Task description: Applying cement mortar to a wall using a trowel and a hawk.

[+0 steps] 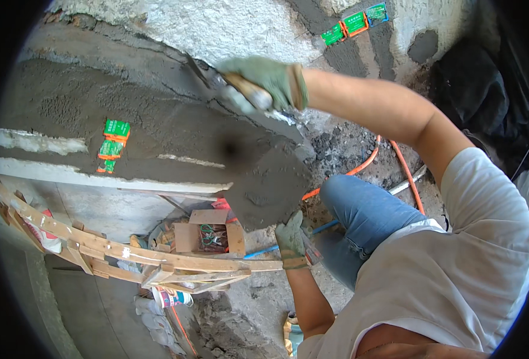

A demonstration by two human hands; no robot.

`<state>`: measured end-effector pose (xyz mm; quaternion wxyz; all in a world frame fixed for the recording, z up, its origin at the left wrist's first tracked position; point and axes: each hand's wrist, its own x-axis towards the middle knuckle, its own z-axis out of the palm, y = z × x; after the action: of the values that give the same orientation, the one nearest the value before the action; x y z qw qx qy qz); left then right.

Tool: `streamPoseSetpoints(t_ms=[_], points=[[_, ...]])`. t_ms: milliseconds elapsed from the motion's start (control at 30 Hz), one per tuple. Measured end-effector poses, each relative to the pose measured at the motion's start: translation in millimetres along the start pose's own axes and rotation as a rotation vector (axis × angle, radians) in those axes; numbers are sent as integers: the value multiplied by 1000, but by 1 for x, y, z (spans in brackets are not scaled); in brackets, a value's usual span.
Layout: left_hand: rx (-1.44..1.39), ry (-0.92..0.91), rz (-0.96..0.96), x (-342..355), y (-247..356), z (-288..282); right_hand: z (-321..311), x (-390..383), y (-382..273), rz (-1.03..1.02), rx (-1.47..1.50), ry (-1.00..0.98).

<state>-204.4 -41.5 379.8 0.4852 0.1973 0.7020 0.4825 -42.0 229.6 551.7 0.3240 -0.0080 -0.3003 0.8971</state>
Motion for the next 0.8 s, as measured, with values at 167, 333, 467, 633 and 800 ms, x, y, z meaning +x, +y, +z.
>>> streamPoseSetpoints(t_ms=[167,333,467,633,800], points=[[-113,82,71,7,-29,-24,24,17,12,80,-111,304],[-25,67,-90,-5,-15,-14,71,36,-14,125,-137,262],[33,53,-93,1,-12,-7,41,85,-23,58,-404,205],[0,39,-140,6,-12,1,87,62,-47,72,-298,137],[-13,14,-81,2,-14,-1,34,17,-29,86,-27,-244]])
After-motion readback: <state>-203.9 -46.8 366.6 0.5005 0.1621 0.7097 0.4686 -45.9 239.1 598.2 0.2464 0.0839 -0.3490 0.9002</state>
